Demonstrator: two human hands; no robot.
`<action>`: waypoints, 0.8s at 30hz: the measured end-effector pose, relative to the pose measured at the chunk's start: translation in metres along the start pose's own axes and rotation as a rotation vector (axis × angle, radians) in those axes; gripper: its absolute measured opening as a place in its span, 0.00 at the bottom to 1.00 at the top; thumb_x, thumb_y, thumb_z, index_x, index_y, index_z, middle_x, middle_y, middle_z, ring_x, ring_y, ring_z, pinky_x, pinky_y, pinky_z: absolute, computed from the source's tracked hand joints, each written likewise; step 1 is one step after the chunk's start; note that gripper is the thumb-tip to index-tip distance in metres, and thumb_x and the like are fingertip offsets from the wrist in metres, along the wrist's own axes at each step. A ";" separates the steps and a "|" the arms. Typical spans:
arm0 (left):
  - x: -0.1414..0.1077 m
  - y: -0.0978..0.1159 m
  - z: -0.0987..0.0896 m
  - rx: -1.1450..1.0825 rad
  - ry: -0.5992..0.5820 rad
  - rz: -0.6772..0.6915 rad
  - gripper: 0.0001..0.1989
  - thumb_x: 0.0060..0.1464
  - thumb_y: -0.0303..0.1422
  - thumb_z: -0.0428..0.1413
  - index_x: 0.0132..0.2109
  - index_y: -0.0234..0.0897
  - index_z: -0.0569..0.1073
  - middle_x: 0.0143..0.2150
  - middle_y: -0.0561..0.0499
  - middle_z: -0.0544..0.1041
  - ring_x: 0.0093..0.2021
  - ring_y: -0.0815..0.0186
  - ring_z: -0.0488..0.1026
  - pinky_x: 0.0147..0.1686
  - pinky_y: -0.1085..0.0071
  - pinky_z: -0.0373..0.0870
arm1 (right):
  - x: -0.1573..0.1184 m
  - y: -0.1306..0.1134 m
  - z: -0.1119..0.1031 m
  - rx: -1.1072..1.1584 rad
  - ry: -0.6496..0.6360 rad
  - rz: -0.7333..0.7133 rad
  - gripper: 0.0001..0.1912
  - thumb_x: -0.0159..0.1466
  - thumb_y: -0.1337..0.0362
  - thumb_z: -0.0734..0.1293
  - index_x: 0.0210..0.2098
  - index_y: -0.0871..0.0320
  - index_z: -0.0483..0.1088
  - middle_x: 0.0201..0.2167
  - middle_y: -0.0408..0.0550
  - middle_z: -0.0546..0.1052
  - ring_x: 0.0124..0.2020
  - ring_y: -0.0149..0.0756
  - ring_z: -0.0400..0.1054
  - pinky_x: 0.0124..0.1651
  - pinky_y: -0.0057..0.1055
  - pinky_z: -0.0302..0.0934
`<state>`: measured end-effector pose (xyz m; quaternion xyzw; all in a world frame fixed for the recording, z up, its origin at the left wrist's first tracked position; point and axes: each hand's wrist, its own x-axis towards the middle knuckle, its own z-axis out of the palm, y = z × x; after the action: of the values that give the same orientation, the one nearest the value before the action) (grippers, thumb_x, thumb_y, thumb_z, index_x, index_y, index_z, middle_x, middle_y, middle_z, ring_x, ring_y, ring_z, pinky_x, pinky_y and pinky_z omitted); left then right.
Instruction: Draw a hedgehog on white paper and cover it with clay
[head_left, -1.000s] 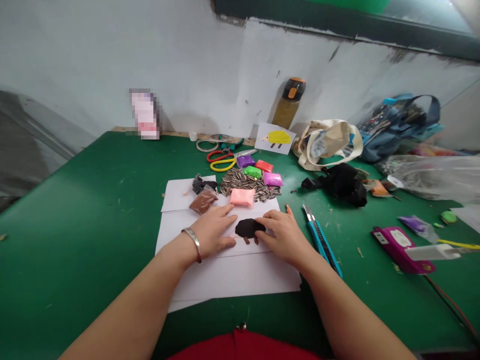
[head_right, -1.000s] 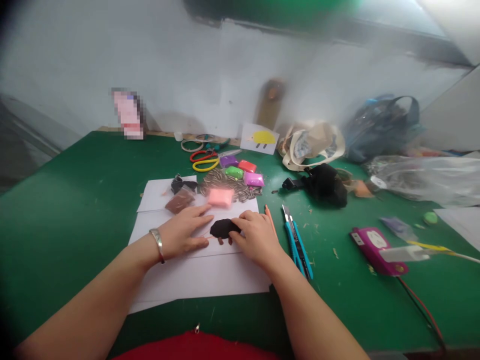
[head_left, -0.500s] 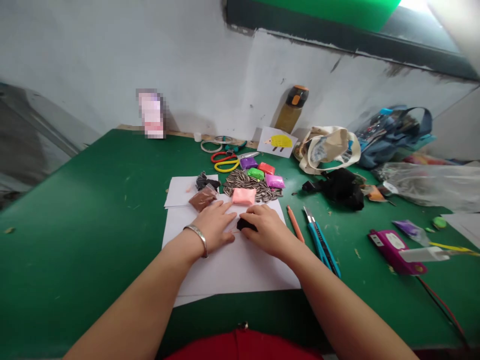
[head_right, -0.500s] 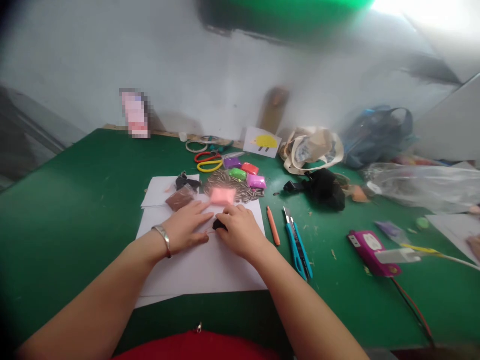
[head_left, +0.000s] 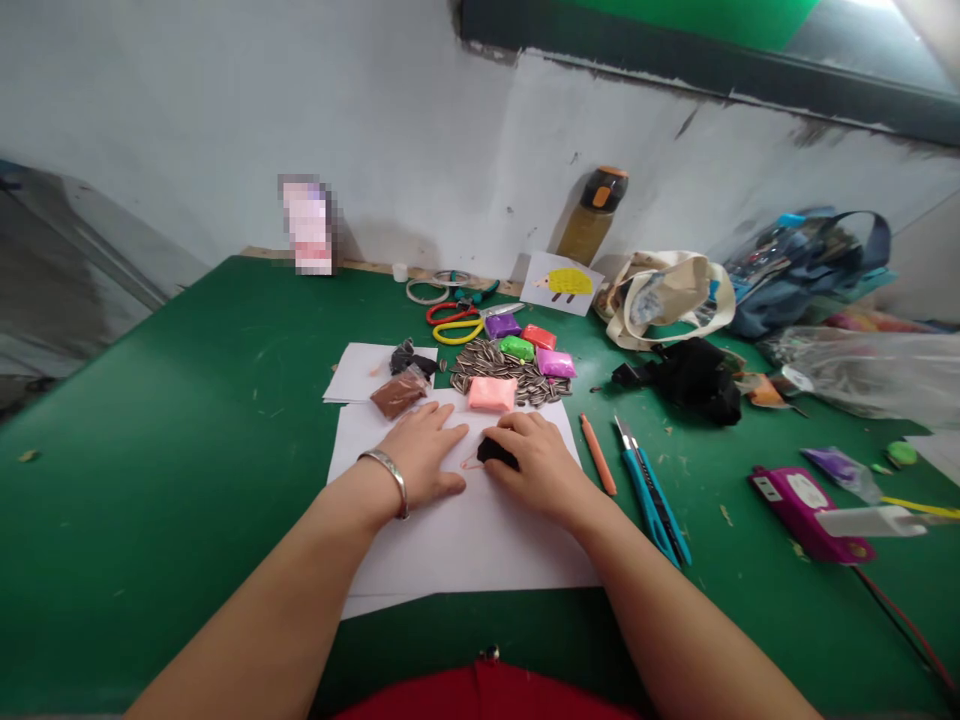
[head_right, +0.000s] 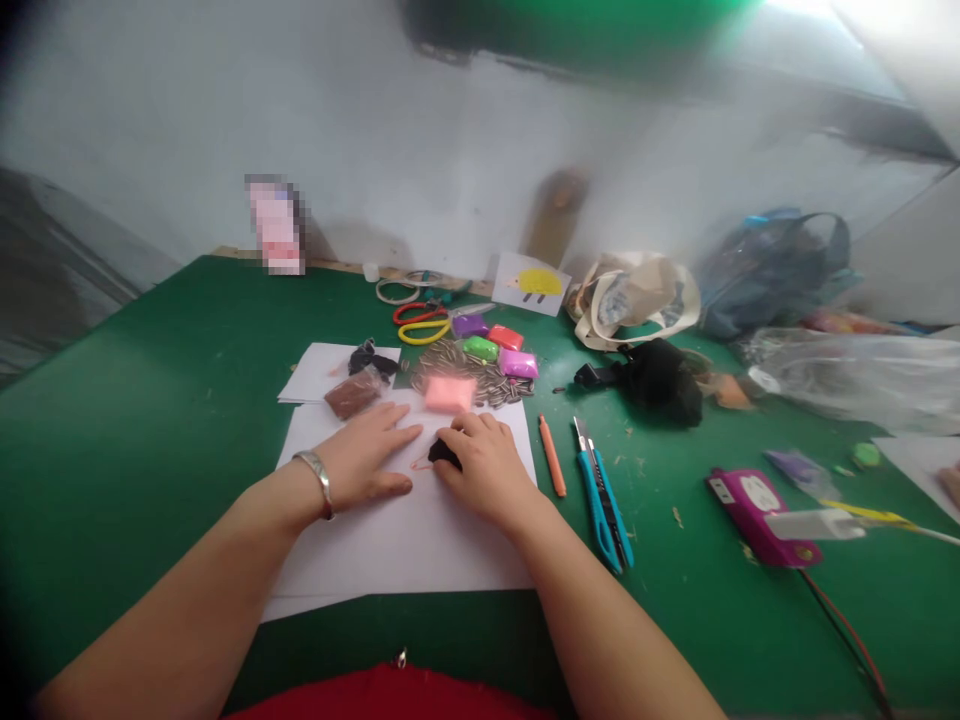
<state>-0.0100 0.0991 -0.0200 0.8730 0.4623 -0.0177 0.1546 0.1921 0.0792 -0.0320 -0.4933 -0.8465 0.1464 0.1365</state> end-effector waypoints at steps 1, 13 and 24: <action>0.000 0.001 0.000 -0.001 -0.009 -0.005 0.28 0.44 0.42 0.60 0.53 0.38 0.70 0.57 0.40 0.65 0.56 0.47 0.60 0.55 0.54 0.57 | 0.000 0.001 0.000 -0.001 -0.001 -0.009 0.14 0.62 0.62 0.64 0.48 0.51 0.70 0.45 0.49 0.70 0.45 0.42 0.60 0.47 0.40 0.54; 0.000 0.004 -0.002 0.019 -0.030 -0.012 0.27 0.45 0.41 0.59 0.53 0.38 0.70 0.55 0.40 0.66 0.56 0.47 0.60 0.55 0.54 0.58 | -0.003 -0.003 -0.006 -0.042 -0.016 -0.086 0.18 0.64 0.59 0.62 0.54 0.48 0.66 0.49 0.50 0.69 0.47 0.43 0.60 0.49 0.41 0.53; 0.000 0.004 -0.001 -0.012 -0.027 -0.025 0.28 0.44 0.41 0.60 0.54 0.36 0.69 0.60 0.38 0.62 0.59 0.44 0.57 0.57 0.52 0.55 | -0.006 -0.006 -0.009 -0.100 -0.045 -0.109 0.16 0.64 0.60 0.62 0.52 0.47 0.68 0.52 0.50 0.68 0.49 0.44 0.60 0.51 0.43 0.53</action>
<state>-0.0067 0.0976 -0.0181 0.8660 0.4710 -0.0284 0.1658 0.1938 0.0723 -0.0216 -0.4492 -0.8813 0.1071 0.1005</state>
